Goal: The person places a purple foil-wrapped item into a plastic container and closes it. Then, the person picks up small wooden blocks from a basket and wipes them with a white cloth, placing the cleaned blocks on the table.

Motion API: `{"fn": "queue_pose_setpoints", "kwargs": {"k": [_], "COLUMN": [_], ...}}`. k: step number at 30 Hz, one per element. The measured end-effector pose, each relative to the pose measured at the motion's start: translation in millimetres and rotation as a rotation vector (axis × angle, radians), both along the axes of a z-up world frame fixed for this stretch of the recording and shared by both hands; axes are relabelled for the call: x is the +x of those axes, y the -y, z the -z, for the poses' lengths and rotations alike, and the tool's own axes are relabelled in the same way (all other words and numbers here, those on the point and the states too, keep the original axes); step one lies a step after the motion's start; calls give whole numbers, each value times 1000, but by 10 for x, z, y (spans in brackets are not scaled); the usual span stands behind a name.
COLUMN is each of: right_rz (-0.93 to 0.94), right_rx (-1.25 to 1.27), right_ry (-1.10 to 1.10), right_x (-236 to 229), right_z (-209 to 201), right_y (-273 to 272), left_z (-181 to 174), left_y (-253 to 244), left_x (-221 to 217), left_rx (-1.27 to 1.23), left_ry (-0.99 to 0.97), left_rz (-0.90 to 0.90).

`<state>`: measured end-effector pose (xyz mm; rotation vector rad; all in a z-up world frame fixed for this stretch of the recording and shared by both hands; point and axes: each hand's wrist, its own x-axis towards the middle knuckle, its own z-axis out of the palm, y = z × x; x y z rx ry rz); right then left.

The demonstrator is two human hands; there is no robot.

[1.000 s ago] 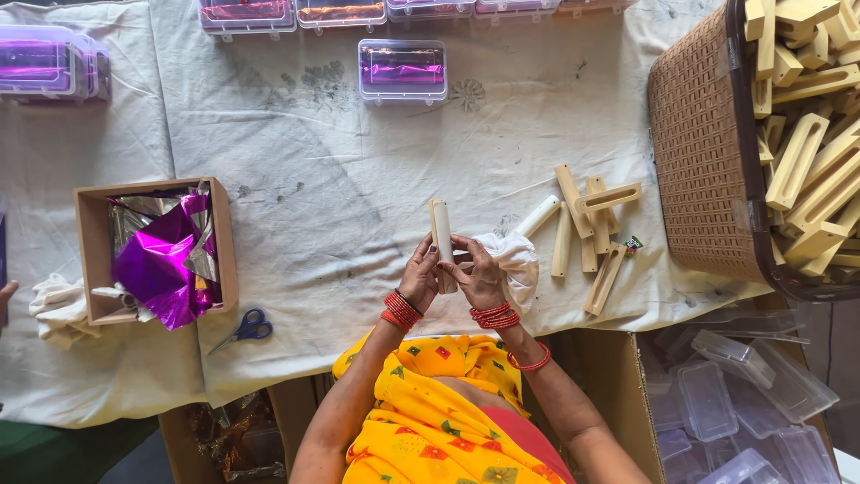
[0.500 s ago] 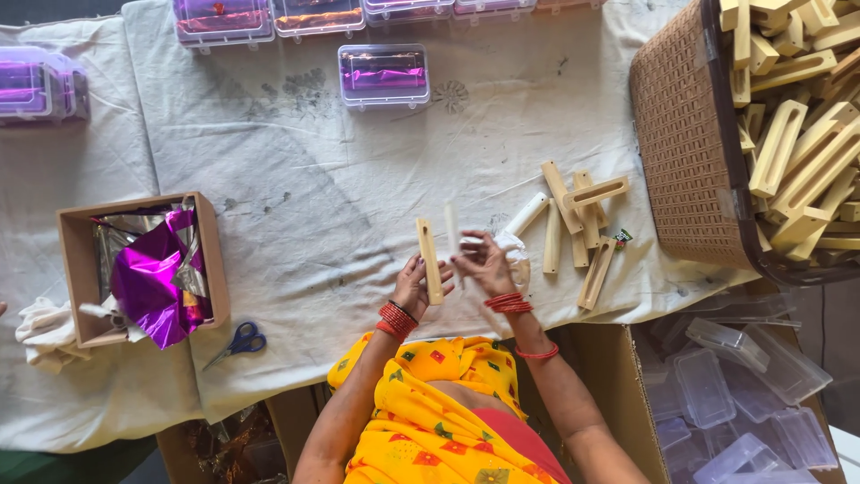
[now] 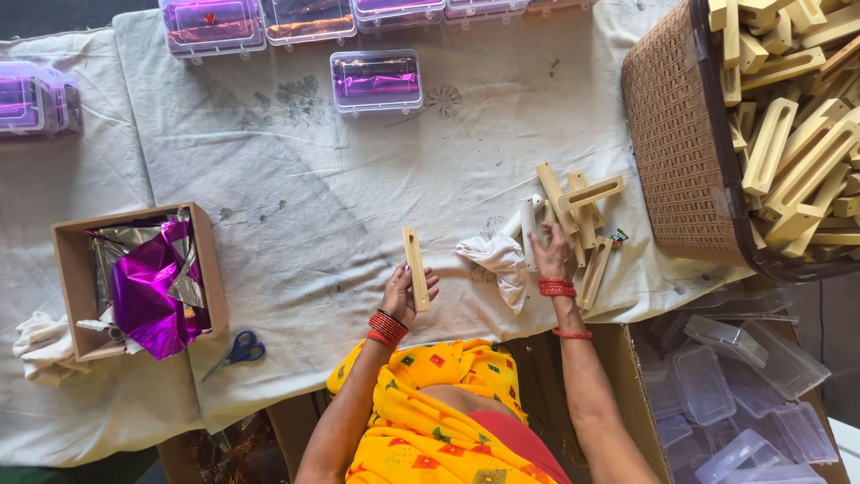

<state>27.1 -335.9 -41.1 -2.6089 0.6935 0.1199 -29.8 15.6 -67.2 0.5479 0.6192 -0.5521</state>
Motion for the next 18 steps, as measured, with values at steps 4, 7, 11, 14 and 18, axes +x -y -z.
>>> {"fn": "queue_pose_setpoints", "kwargs": {"k": [4,7,11,14,18], "right_rz": [-80,-91,49,273,213], "right_rx": [-460,-471,-52,609,1190], "right_ry": [354,200,44,71,72], "right_x": [149,233,332,300,37], "right_z": [231,157,-108,-235,-476], "right_y": [368,419,323,210,-424], "left_z": [-158,-299,-309,-420,-591], "left_y": [21,42,71,82,137], "left_x": [26,86,128,195,297], "left_rx": [16,5,-74,-132,-193], "left_ry": [9,30,89,117,144], "left_rz": [7,6,-5,-17,-28]}}
